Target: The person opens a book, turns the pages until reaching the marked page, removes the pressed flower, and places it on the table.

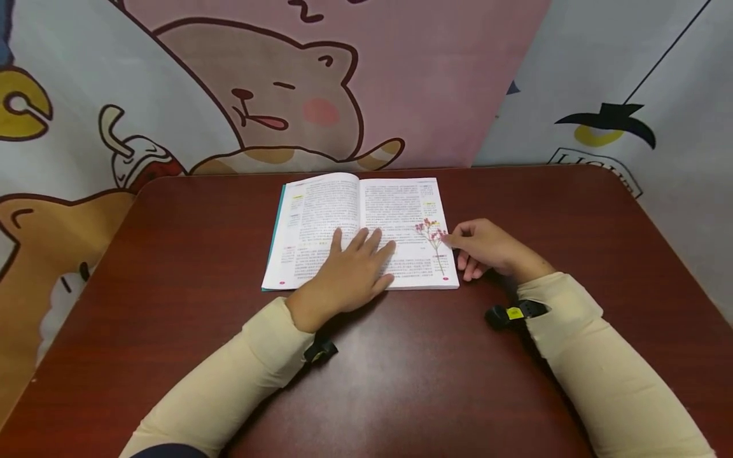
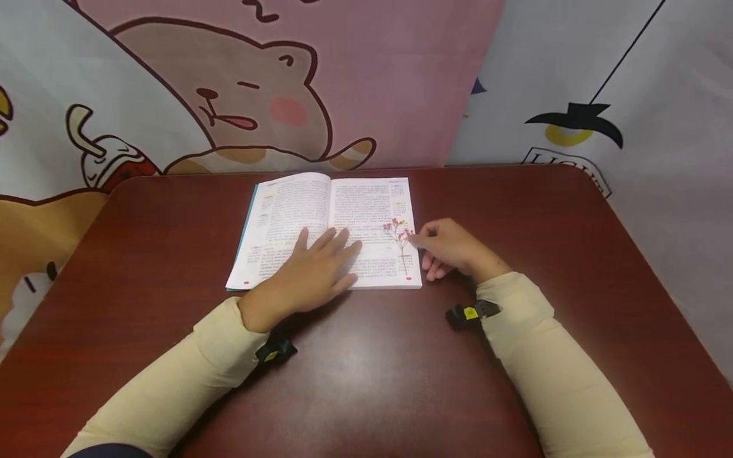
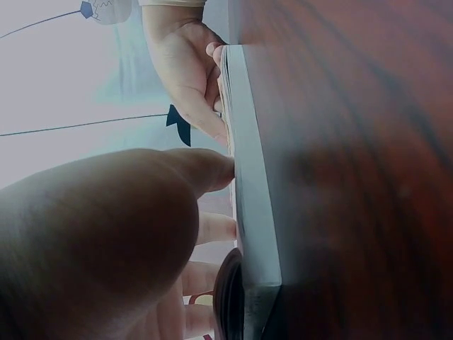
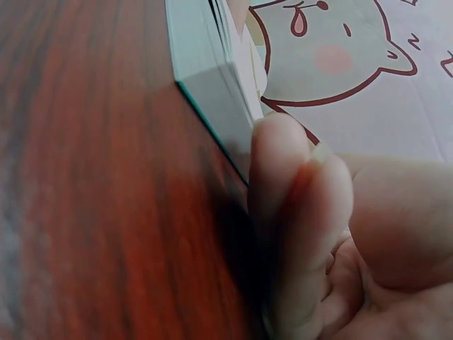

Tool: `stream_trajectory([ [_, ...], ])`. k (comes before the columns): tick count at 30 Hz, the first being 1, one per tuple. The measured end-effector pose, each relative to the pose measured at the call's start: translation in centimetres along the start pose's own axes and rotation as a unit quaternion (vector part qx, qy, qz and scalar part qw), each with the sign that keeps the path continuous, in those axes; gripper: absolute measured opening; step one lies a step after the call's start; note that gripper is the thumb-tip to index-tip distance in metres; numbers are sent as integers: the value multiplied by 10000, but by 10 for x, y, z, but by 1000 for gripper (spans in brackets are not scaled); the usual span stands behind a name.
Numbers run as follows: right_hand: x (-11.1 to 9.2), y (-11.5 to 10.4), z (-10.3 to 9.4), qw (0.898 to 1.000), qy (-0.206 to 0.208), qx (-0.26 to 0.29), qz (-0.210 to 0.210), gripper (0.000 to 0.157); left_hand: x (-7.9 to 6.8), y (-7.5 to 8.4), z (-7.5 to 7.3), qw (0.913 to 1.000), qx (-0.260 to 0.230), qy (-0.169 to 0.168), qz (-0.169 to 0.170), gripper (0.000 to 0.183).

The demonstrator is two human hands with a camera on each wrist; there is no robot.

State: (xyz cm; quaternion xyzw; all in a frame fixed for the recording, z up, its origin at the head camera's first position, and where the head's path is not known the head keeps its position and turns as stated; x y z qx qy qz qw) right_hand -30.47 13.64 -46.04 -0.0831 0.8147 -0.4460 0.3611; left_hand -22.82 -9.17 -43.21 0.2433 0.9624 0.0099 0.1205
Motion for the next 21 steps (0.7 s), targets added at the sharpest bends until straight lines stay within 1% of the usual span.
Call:
stream_trajectory([
  [3, -1, 2, 1, 9999, 5, 93, 37, 37, 0, 1, 0, 10000, -25, -63, 21, 60],
  [8, -1, 2, 0, 9997, 101, 191, -64, 36, -2, 0, -2, 10000, -9, 17, -12, 59],
  [13, 1, 4, 1, 9997, 1, 239, -26, 36, -4, 0, 0, 10000, -90, -29, -2, 60],
  [18, 0, 5, -1, 9995, 85, 282, -63, 35, -3, 1, -2, 10000, -56, 46, 19, 59],
  [21, -1, 5, -1, 9994, 41, 340, -60, 35, -2, 1, -2, 10000, -64, 11, 33, 59],
])
Point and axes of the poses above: each hand's wrist, its own x-axis towards the middle knuckle, its own z-axis out of the palm, y = z × x, the point moved 5 cm from there along x, towards the middle knuckle, and after that the axes turned 7 degrees about -y, right-handed, at the moved point
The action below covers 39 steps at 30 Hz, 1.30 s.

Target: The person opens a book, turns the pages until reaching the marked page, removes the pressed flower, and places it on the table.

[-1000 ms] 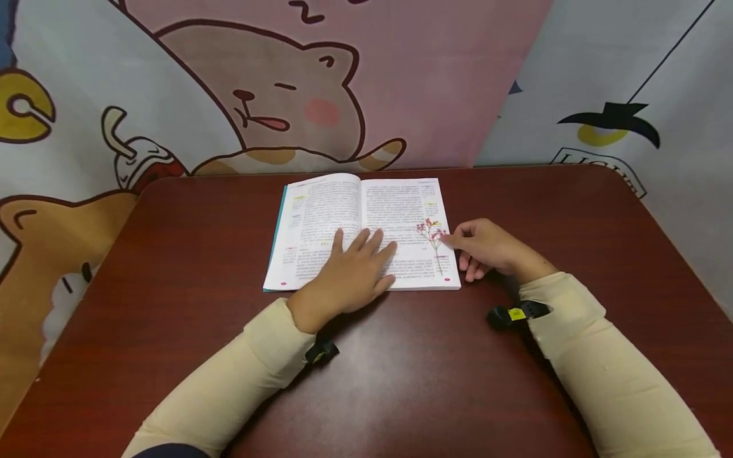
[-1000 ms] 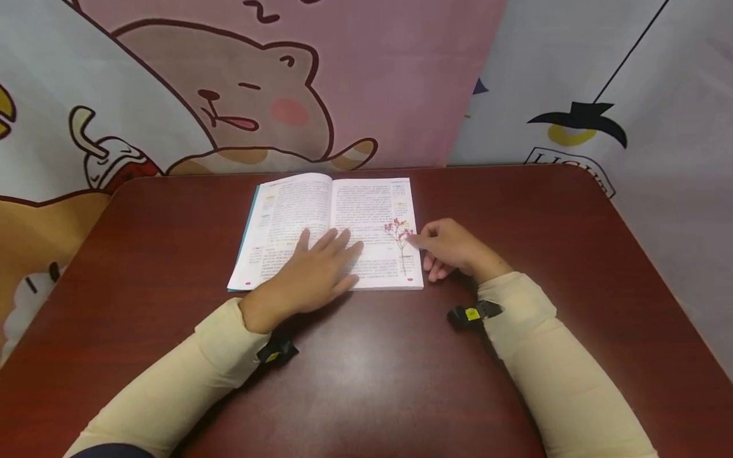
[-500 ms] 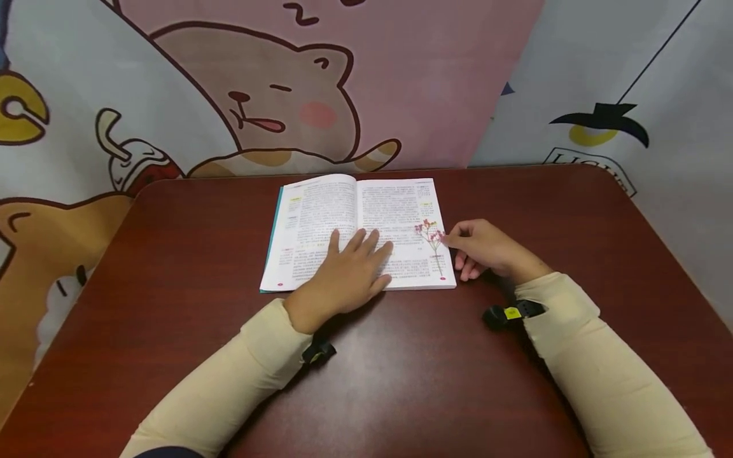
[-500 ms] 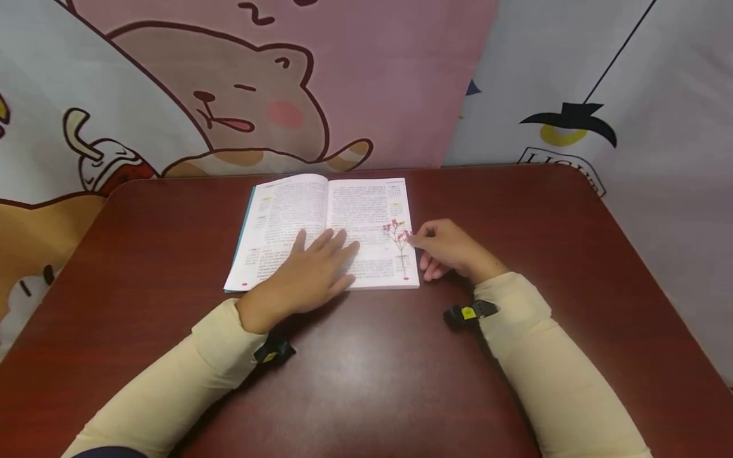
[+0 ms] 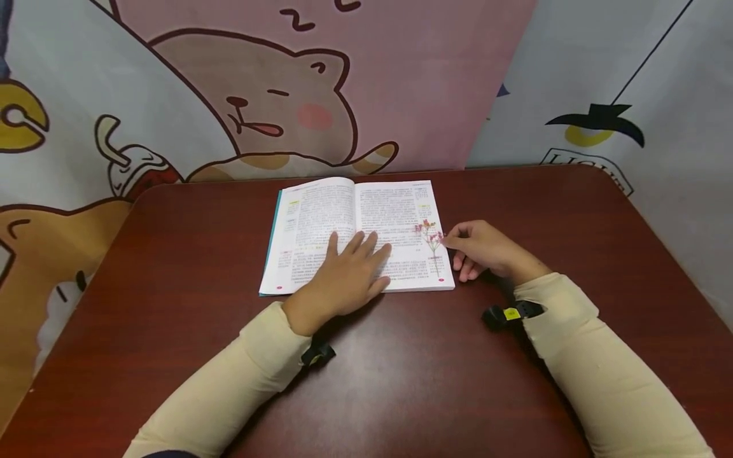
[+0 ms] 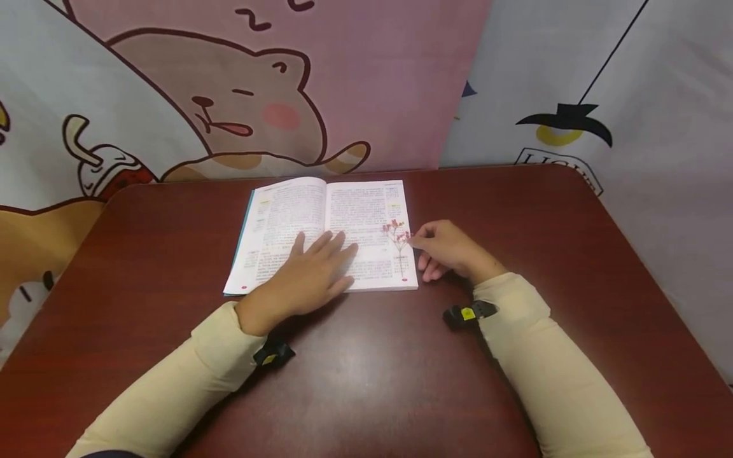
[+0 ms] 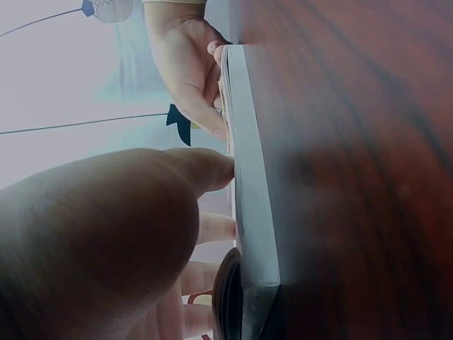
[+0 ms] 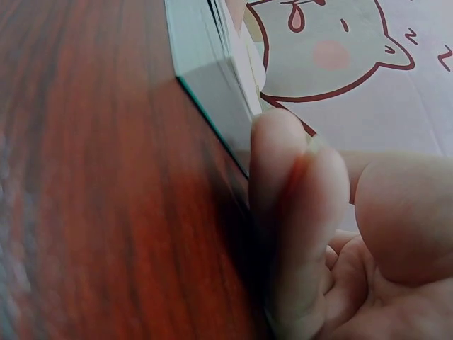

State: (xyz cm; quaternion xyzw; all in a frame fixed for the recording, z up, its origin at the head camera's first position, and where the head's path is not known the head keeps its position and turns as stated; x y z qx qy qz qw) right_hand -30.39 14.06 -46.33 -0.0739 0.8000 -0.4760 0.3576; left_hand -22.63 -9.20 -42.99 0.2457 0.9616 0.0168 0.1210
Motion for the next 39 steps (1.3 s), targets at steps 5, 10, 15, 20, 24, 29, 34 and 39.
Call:
stream_trajectory([
  [5, -1, 0, 0, 10000, 28, 33, -68, 34, 1, 0, 2, 9999, 84, 54, -4, 59],
  [10, -2, 0, 0, 9998, 1, 176, -93, 30, 1, 0, 2, 10000, 26, 49, 17, 59],
  [15, -3, -2, -1, 9992, 21, 353, -162, 28, 1, -1, 1, 10000, 15, 46, -2, 59],
  [20, -5, -5, -4, 9981, 121, 506, -334, 28, 2, -1, -1, 10000, -35, 66, -11, 60],
  [24, -6, -4, -7, 9981, 124, 514, -327, 27, 2, -1, 0, 10000, -87, -17, 4, 60],
  [29, -8, -6, -11, 9978, 293, 396, -437, 28, 3, -1, -1, 10000, 21, 41, -3, 60],
  [34, -11, -3, -14, 9978, 382, 385, -374, 29, 2, 0, 3, 10000, -69, -35, 8, 60],
  [39, -11, 2, -20, 9971, 620, 279, -329, 30, 2, -1, 4, 10000, 20, 54, 39, 60],
])
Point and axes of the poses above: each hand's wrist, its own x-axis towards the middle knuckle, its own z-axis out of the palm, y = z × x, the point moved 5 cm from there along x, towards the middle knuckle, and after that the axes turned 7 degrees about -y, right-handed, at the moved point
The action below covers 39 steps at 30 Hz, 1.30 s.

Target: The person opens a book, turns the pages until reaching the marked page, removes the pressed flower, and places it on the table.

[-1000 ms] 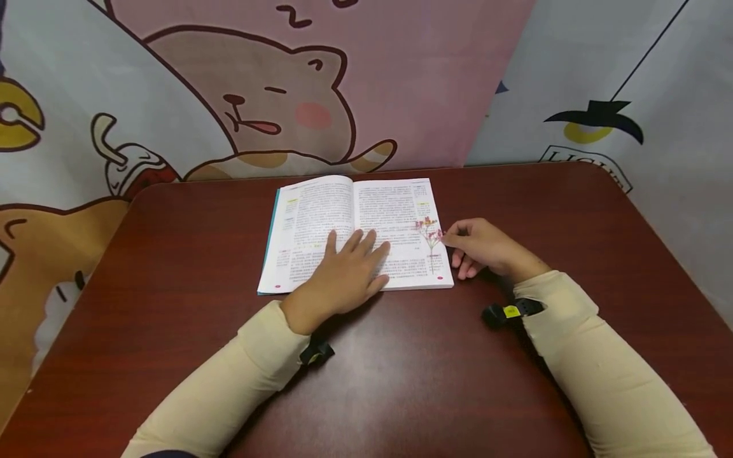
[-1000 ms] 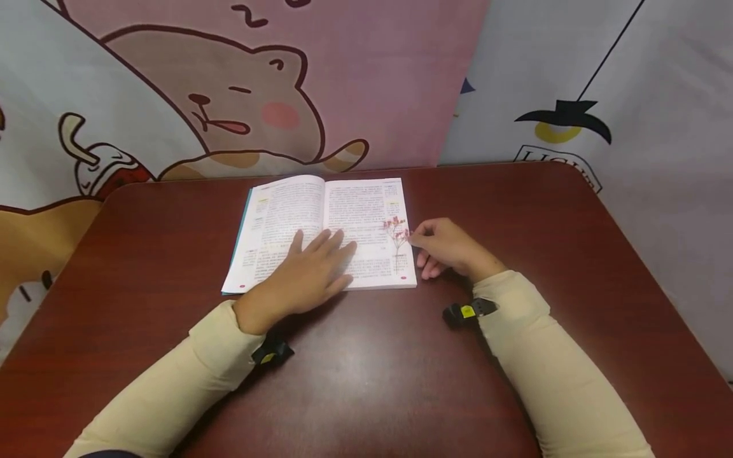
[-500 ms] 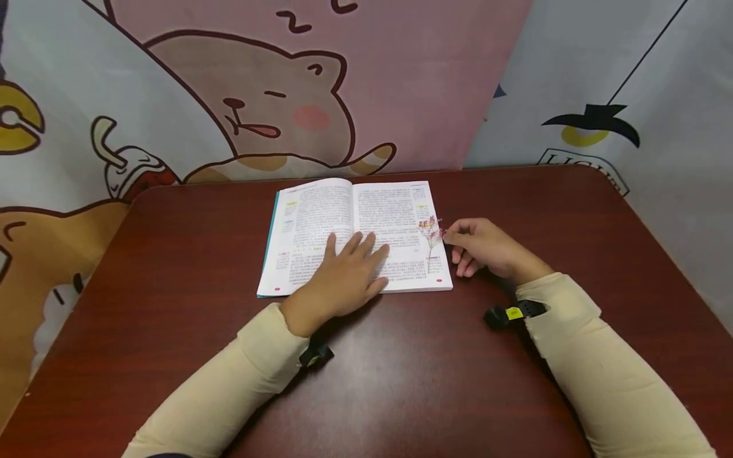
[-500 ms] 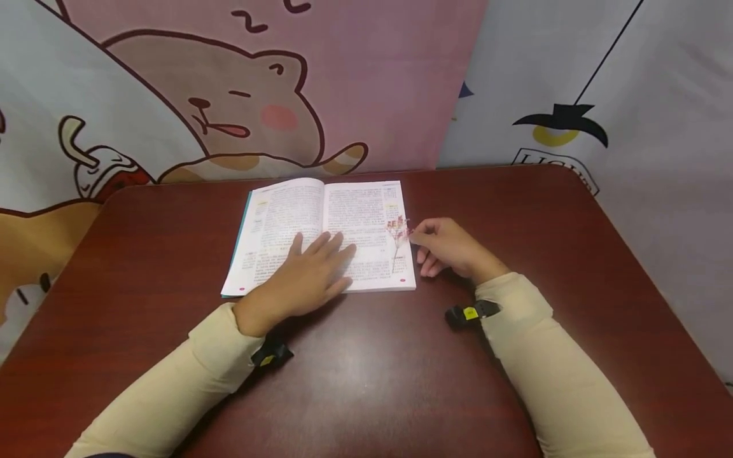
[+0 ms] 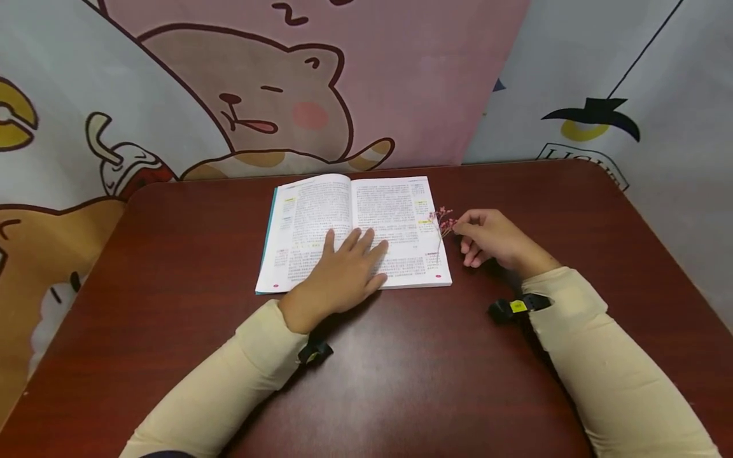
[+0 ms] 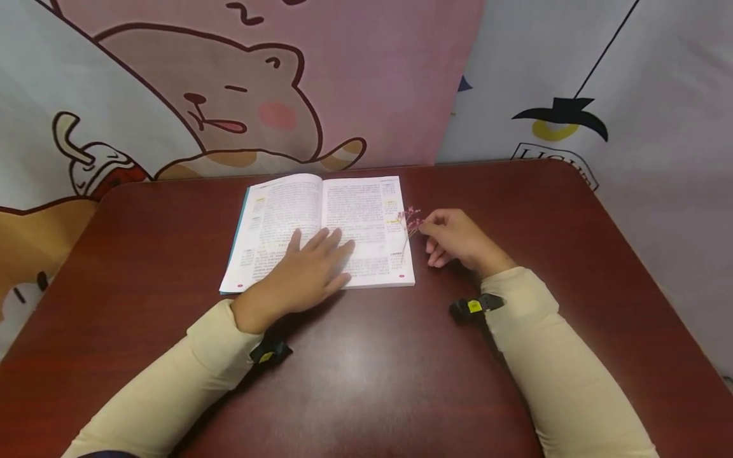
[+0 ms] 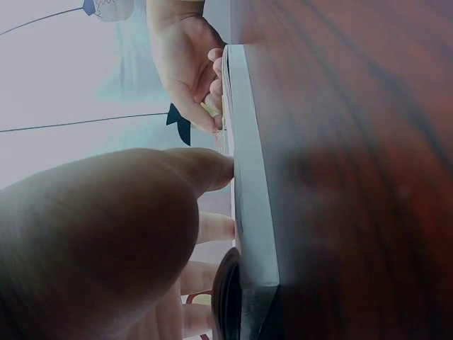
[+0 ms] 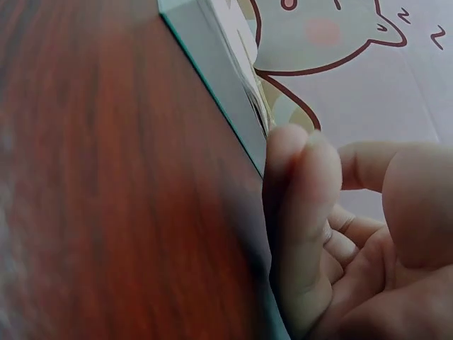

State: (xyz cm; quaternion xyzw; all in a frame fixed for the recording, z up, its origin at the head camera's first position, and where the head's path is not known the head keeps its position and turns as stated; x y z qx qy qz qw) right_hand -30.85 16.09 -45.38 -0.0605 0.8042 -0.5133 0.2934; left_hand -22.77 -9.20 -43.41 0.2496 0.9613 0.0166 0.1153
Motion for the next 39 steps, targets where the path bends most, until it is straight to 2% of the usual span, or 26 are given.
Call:
stream_trajectory([
  [7, -1, 2, -8, 9997, -45, -156, 171, 30, 0, 0, -1, 10000, -76, -55, 6, 60],
  [14, -3, 4, -14, 9994, 70, -296, 151, 29, 2, 0, -2, 10000, 62, 12, -11, 60],
  [19, -3, 10, -14, 9988, 68, -359, 328, 28, 1, 0, 2, 9999, -56, -149, 8, 61],
  [25, 0, 13, -15, 9977, 205, -557, 316, 27, 1, -1, 2, 10000, 35, -71, -26, 60],
  [30, 0, 15, -13, 9964, 131, -732, 408, 28, 1, -1, 4, 9997, -67, -237, -37, 61],
  [37, -3, 7, -14, 9948, 301, -918, 308, 27, 3, -2, 2, 10000, 48, -21, -27, 60],
  [39, -2, 7, -14, 9950, 255, -914, 316, 26, 3, -2, 2, 10000, -9, -82, -34, 61],
])
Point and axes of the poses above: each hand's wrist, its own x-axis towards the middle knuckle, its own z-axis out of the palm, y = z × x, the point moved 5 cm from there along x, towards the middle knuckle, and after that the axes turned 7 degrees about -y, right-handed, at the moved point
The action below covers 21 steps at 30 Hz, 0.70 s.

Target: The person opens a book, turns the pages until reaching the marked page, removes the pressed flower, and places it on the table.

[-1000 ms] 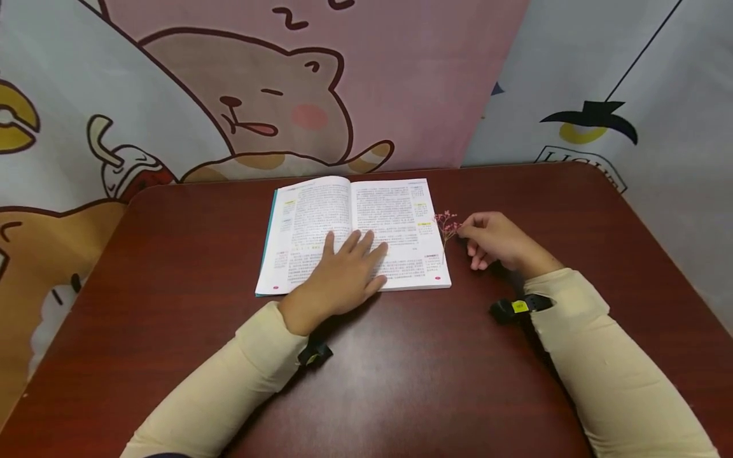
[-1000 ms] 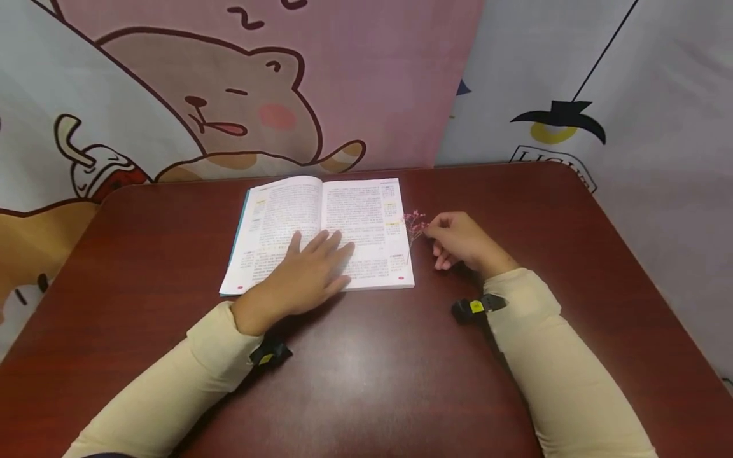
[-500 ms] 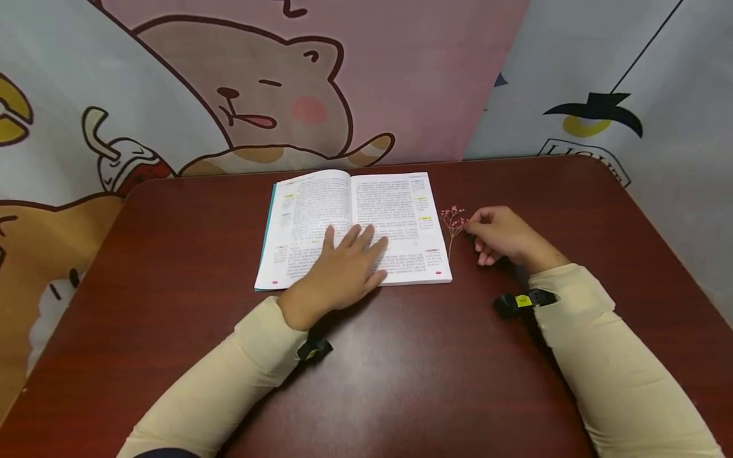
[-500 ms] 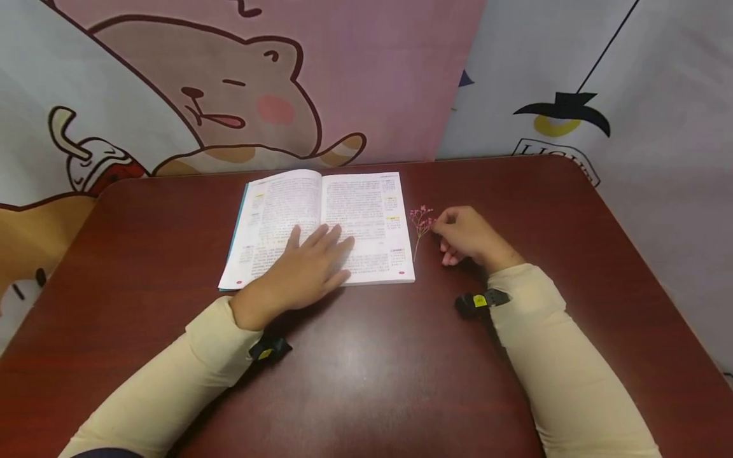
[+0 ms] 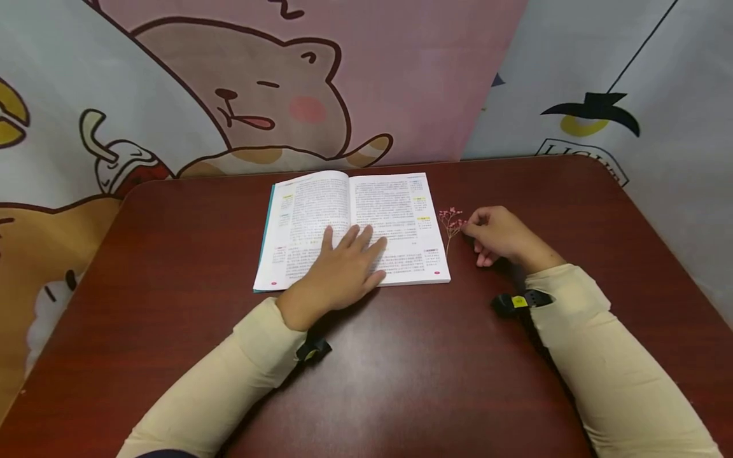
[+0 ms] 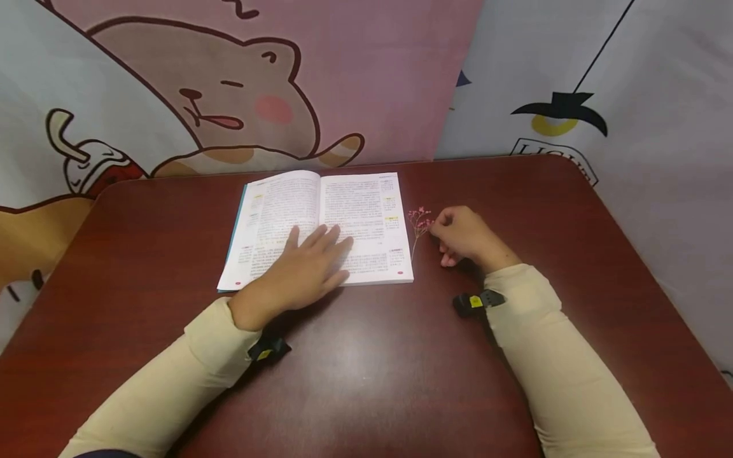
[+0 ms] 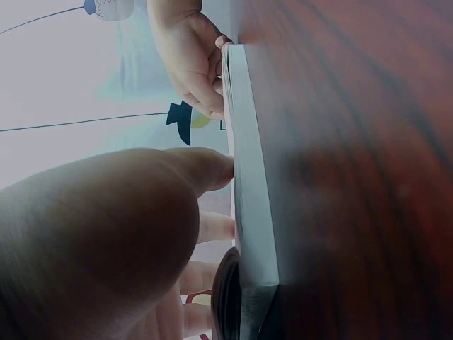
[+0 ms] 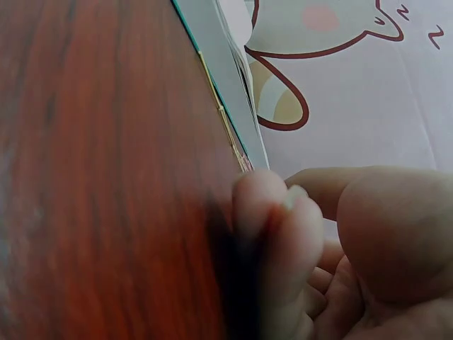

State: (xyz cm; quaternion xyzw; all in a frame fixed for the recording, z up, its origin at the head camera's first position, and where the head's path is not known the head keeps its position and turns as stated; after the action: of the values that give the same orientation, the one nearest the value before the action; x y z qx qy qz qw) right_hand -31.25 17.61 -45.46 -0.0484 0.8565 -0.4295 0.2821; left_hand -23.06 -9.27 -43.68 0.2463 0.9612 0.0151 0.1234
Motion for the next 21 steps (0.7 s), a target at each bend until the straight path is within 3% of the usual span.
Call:
stream_trajectory([
  [3, 1, 0, 1, 10000, -24, -28, 10, 25, -1, -1, 1, 10000, -26, -80, 7, 61],
  [9, 1, -3, -2, 9998, 139, -158, -28, 25, -1, -1, -2, 10000, -10, 67, -7, 61],
  [14, -2, -2, 2, 10000, 28, -68, 27, 25, -2, 0, 2, 9998, -166, -98, -10, 61],
  [21, -6, -9, 4, 9996, 215, -56, -161, 25, 0, 1, 1, 10000, -50, 30, 49, 61],
])
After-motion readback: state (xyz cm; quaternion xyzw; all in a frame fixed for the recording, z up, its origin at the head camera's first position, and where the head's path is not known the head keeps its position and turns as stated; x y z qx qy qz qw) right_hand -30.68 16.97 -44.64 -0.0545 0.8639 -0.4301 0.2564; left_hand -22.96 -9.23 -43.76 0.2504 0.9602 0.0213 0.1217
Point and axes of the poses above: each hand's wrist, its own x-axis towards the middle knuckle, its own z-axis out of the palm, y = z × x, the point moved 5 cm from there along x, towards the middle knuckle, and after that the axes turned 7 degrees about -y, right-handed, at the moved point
